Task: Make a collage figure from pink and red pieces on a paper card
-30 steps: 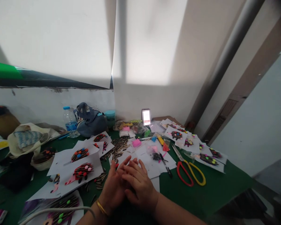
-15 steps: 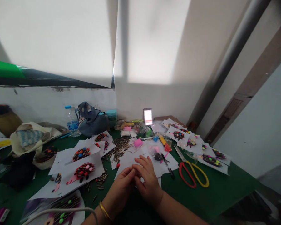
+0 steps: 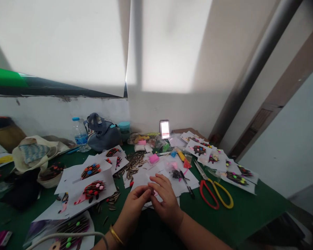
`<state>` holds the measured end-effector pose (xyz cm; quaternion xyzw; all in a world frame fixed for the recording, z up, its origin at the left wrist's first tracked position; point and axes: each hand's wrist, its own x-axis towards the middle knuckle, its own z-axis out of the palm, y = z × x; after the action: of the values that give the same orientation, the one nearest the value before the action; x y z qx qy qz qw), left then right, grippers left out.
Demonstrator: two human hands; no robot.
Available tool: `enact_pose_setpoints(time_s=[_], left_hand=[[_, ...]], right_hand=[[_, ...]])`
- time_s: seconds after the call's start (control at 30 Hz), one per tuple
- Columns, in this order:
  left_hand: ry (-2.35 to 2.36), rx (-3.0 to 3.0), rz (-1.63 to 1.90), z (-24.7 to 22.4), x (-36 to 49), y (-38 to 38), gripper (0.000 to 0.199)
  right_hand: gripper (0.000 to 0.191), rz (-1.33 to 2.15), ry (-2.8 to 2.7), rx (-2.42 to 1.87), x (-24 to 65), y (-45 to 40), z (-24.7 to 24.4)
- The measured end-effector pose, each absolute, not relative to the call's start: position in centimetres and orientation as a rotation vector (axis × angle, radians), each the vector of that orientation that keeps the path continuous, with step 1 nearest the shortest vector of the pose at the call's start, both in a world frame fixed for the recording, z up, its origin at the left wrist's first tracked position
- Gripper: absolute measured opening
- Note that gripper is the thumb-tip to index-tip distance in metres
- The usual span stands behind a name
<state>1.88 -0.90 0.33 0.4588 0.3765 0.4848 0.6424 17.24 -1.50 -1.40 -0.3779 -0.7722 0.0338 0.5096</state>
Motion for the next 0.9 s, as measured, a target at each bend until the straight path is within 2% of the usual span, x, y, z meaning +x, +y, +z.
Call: enact_pose_setpoints(time_s=[0.13, 0.23, 0.5, 0.7, 0.9], left_hand=[[0.961, 1.147, 1.125, 1.0, 1.6, -0.6, 0.02], [1.0, 1.198, 1.09, 1.2, 1.5, -0.6, 0.021], [0.946, 1.139, 1.082, 0.9, 1.6, -1.0, 0.051], [0.98, 1.157, 1.109, -0.2, 1.6, -0.4, 0.057], [1.082, 1.4, 1.204, -0.6, 1.3, 0.0, 0.043]], right_hand=[[0.047, 0.133, -1.859, -0.904, 17.2, -1.6, -1.4], [0.04, 0.197, -1.861, -0.876, 17.5, -1.4, -1.5], [0.026, 0.269, -1.776, -0.876, 17.7, -0.5, -2.0], [0.023, 0.42, -1.676, -0.916, 17.7, -0.9, -1.5], [0.028, 0.641, -1.583, -1.037, 17.2, -1.1, -1.9]])
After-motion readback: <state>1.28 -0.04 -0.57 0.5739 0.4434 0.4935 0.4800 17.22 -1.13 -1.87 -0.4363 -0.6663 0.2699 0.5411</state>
